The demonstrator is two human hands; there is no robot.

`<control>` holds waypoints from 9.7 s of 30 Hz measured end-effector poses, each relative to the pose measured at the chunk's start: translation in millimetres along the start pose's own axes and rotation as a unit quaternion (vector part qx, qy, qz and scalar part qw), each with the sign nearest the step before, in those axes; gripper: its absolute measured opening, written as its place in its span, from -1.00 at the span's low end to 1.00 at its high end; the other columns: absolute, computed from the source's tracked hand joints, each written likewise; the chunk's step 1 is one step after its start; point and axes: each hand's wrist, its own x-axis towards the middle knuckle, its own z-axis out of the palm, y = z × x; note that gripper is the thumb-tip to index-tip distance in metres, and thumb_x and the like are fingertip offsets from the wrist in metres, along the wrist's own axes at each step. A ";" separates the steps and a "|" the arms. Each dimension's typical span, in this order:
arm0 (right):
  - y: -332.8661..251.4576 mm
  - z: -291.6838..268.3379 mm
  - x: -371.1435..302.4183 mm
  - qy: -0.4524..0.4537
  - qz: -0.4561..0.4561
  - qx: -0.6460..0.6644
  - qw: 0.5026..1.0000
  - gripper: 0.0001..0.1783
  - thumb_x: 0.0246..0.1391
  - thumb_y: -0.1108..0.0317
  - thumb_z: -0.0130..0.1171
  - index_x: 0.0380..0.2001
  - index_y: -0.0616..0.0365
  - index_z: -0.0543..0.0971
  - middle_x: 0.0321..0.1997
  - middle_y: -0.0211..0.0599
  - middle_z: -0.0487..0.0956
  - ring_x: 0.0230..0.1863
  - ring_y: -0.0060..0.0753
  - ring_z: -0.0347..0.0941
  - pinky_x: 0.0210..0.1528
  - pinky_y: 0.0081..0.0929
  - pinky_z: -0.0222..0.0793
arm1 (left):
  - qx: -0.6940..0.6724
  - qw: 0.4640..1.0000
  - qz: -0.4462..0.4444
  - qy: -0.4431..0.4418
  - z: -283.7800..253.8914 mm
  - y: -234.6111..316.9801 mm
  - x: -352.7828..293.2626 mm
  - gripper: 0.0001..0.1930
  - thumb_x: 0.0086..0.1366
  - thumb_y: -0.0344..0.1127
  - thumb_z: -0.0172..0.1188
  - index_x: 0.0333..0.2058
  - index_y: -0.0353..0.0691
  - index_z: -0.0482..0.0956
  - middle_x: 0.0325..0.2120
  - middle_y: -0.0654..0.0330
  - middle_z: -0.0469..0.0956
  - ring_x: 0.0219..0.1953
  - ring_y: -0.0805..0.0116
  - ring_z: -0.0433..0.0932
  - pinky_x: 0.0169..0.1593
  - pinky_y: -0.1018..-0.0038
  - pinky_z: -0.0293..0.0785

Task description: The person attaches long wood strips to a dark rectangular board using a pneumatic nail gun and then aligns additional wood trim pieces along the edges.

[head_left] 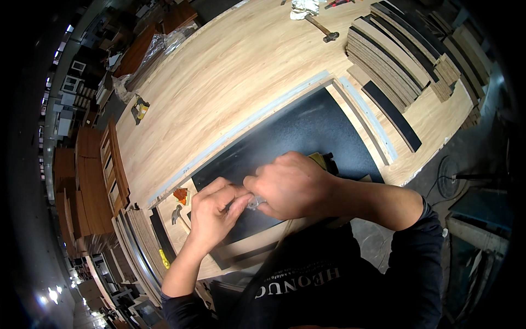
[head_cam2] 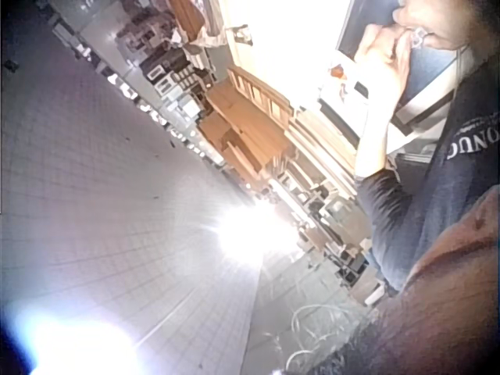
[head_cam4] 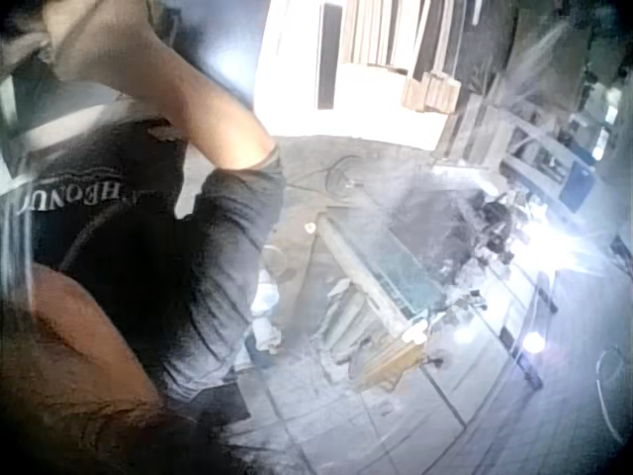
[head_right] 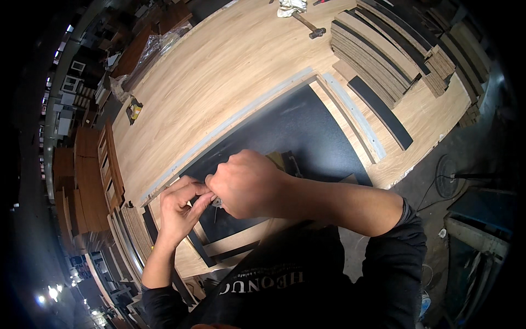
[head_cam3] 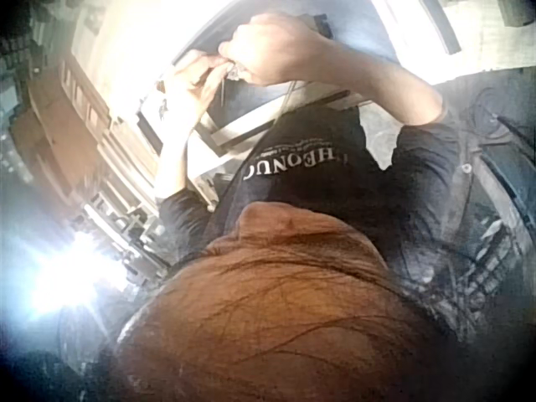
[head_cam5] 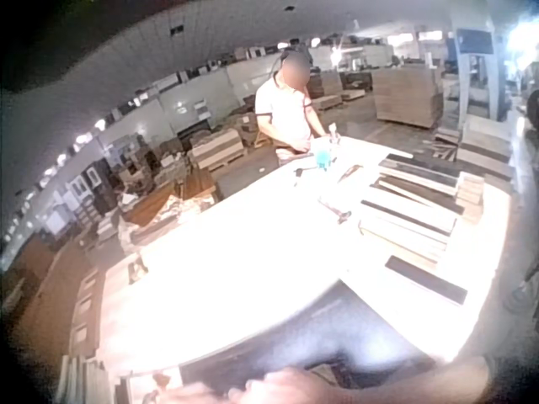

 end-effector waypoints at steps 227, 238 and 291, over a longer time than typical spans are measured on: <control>2.9 4.2 4.5 0.045 -0.014 -0.022 0.999 -0.73 -0.18 0.16 0.31 -0.47 0.08 0.54 -0.63 -0.32 0.50 -0.51 -0.30 0.51 -0.40 -0.39 0.37 | -0.096 0.993 -0.071 -0.007 2.4 -9.8 -9.6 -0.88 0.01 -0.54 0.31 -0.42 -0.29 0.60 -0.51 0.17 0.47 -0.47 0.35 0.49 -0.39 0.48 0.42; -3.0 -10.6 11.8 -0.021 -0.001 -0.013 1.000 -0.68 -0.16 0.17 0.31 -0.40 0.17 0.56 -0.58 -0.14 0.58 -0.50 -0.10 0.57 -0.43 -0.27 0.47 | 0.026 0.995 0.070 0.072 6.5 -0.7 -15.9 -0.86 -0.03 -0.54 0.32 -0.44 -0.28 0.60 -0.51 0.09 0.50 -0.50 0.18 0.52 -0.43 0.40 0.44; -10.6 -14.3 12.4 -0.047 0.054 -0.017 0.997 -0.68 -0.22 0.17 0.29 -0.48 0.23 0.59 -0.52 -0.04 0.59 -0.37 -0.01 0.57 -0.29 -0.23 0.48 | -0.082 0.990 0.023 0.112 18.6 -9.4 -17.2 -0.91 0.01 -0.55 0.30 -0.50 -0.34 0.54 -0.59 0.13 0.43 -0.57 0.31 0.42 -0.46 0.48 0.33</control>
